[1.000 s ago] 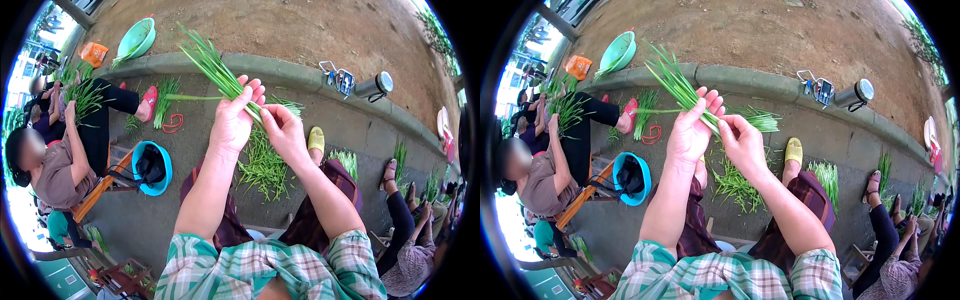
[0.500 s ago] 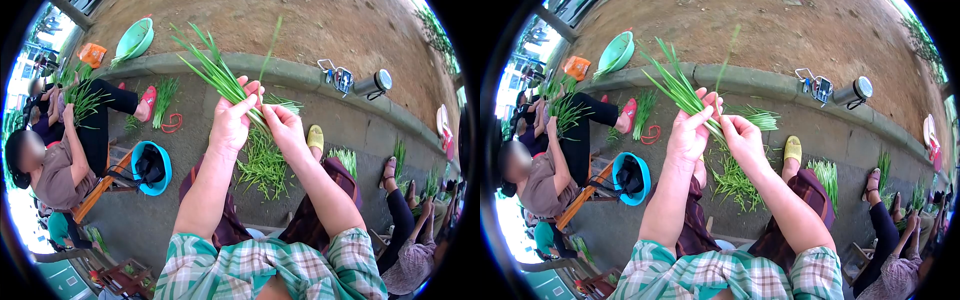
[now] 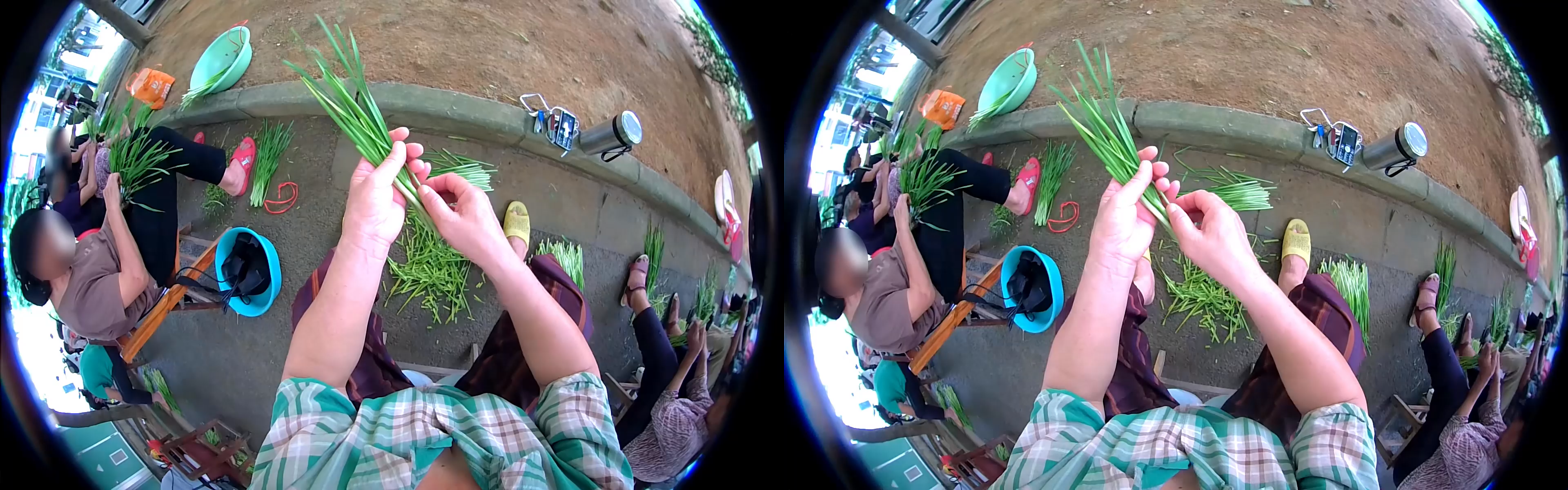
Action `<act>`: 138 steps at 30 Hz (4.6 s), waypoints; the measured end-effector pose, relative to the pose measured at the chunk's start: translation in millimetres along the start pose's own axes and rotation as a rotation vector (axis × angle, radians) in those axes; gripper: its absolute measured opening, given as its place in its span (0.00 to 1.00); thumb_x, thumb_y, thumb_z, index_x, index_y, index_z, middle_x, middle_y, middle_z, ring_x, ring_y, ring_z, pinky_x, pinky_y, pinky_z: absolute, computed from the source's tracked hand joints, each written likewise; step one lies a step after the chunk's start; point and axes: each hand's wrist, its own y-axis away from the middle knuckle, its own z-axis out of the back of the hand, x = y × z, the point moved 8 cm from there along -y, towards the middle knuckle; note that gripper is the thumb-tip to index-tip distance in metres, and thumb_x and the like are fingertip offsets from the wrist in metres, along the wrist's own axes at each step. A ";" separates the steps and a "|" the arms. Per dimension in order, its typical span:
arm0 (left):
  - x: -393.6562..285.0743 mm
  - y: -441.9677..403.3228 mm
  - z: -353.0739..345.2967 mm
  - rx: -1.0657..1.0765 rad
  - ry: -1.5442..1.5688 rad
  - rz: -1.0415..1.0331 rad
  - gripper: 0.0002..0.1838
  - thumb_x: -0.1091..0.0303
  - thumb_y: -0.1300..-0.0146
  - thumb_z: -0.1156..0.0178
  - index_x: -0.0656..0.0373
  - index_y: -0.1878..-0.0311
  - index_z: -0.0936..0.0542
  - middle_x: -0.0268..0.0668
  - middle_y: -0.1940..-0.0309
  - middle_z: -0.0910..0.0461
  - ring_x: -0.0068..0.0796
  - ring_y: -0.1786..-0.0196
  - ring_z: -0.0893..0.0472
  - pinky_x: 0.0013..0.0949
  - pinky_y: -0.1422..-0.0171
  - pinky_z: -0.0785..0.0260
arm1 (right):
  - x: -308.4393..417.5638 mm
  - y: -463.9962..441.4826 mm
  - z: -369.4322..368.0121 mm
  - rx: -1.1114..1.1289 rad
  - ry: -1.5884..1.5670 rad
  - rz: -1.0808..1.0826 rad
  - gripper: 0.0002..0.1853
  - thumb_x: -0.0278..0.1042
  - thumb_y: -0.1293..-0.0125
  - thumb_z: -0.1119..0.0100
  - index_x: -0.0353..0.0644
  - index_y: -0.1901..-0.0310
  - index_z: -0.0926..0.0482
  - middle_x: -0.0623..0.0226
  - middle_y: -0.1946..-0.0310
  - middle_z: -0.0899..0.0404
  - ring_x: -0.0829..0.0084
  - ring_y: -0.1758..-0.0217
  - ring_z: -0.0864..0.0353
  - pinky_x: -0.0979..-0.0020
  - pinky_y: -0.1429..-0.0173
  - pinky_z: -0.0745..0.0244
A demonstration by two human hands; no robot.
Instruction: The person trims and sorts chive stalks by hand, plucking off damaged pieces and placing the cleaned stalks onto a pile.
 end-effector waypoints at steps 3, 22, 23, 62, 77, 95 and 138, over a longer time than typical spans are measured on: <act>0.0 -0.1 -2.1 0.028 -0.064 0.007 0.13 0.69 0.28 0.45 0.59 0.43 0.24 0.34 0.61 0.21 0.23 0.63 0.22 0.37 0.48 0.23 | 4.4 -6.1 10.5 -0.033 -0.005 0.128 0.15 0.37 0.35 0.38 0.33 0.55 0.20 0.58 0.62 0.16 0.69 0.59 0.16 0.68 0.55 0.21; 35.9 23.2 -34.5 0.150 -0.890 0.097 0.12 0.68 0.30 0.43 0.56 0.46 0.22 0.27 0.72 0.22 0.12 0.73 0.30 0.21 0.69 0.36 | 34.5 -14.6 71.6 -0.270 -0.470 0.279 0.11 0.30 0.34 0.35 0.36 0.52 0.17 0.75 0.66 0.18 0.88 0.66 0.24 0.83 0.60 0.26; 38.0 23.8 -34.1 0.158 -0.887 0.100 0.12 0.68 0.30 0.43 0.56 0.46 0.22 0.27 0.72 0.22 0.12 0.73 0.30 0.21 0.69 0.36 | 35.3 -15.0 76.7 -0.305 -0.434 0.294 0.11 0.30 0.34 0.34 0.36 0.53 0.17 0.76 0.66 0.18 0.88 0.66 0.24 0.83 0.59 0.26; 42.4 30.5 -48.9 0.312 -0.498 0.313 0.13 0.63 0.26 0.46 0.59 0.47 0.22 0.26 0.72 0.25 0.10 0.75 0.33 0.17 0.72 0.41 | 0.4 -22.5 125.9 -0.393 -0.886 0.106 0.09 0.41 0.34 0.33 0.48 0.58 0.18 0.79 0.68 0.21 0.85 0.63 0.24 0.77 0.57 0.27; 27.6 28.2 -53.4 0.271 -0.194 0.270 0.19 0.62 0.24 0.50 0.62 0.37 0.28 0.40 0.56 0.19 0.24 0.60 0.20 0.31 0.52 0.24 | 9.6 -16.7 84.6 -0.095 -0.272 -0.059 0.18 0.37 0.32 0.38 0.38 0.44 0.20 0.63 0.52 0.16 0.74 0.48 0.21 0.69 0.39 0.30; 31.7 24.2 -44.6 0.252 -0.139 0.253 0.17 0.69 0.27 0.48 0.63 0.38 0.27 0.45 0.52 0.18 0.34 0.56 0.16 0.39 0.49 0.20 | 14.3 -15.8 44.1 0.145 -0.712 -0.088 0.11 0.36 0.28 0.43 0.37 0.53 0.19 0.67 0.62 0.16 0.79 0.64 0.17 0.77 0.64 0.22; 15.3 20.4 -33.9 0.199 -0.503 0.079 0.18 0.77 0.37 0.37 0.57 0.43 0.23 0.33 0.50 0.19 0.23 0.53 0.19 0.31 0.51 0.24 | 17.7 -21.4 60.5 -0.039 -0.333 0.149 0.13 0.25 0.35 0.40 0.37 0.49 0.20 0.68 0.63 0.17 0.82 0.62 0.19 0.78 0.57 0.23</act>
